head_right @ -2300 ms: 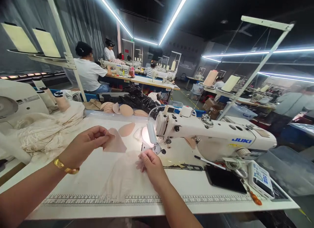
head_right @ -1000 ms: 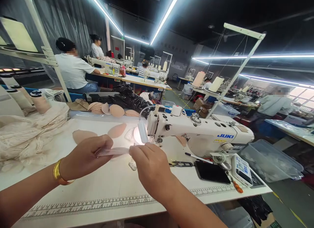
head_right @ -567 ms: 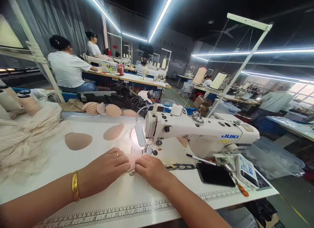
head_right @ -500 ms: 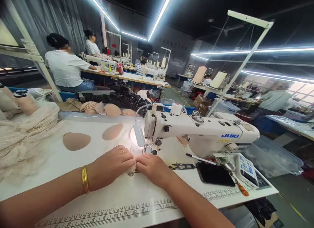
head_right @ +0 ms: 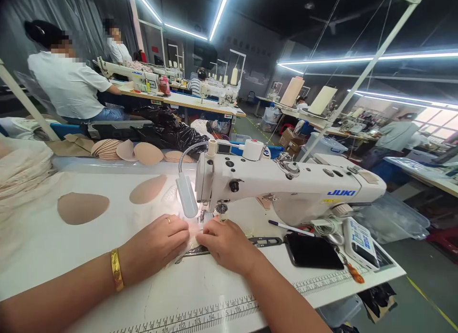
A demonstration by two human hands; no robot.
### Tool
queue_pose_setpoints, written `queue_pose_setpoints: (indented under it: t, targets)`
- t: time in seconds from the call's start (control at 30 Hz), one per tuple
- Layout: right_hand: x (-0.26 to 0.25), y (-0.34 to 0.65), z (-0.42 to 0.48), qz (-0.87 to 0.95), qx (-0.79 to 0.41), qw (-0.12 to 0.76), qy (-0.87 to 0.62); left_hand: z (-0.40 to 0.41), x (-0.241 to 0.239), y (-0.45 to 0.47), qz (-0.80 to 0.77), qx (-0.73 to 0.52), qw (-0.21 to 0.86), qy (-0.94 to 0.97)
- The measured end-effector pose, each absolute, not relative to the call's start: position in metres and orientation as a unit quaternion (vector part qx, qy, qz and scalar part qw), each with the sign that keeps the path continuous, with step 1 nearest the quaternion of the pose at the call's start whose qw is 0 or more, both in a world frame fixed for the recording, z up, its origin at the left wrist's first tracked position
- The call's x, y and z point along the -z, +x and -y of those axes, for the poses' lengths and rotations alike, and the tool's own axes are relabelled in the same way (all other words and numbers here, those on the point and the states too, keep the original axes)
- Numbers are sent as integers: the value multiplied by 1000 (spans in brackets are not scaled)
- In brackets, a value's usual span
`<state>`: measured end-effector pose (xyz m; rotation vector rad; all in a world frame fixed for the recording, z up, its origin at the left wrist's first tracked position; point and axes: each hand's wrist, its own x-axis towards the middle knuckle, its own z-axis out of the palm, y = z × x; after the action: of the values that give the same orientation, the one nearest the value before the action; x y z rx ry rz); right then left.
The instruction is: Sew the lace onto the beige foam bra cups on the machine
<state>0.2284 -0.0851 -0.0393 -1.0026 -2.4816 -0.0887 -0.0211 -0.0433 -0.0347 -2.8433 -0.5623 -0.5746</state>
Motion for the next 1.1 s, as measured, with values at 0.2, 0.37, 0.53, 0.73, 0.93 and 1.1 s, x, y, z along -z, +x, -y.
queue_pose_setpoints:
  t: [0.2,0.37,0.53,0.73,0.93,1.1]
  targets:
    - [37,230,84,904,10,244,-351,43,32,-18,188,192,88,-959]
    - [35,229,85,902,5,252,-351,44,32,-16,185,206,81,-958]
    - [36,230,84,904,-2,259,-341,43,40,-17,200,213,58,-955]
    - [40,230,84,897,-5,258,-359,39,49,-17,218,226,-24,-949]
    - [45,228,83,889,-5,245,-388,36,49,-16,207,249,-43,-945]
    - [47,227,83,885,4,242,-398,34,50,-16,196,281,-37,-939]
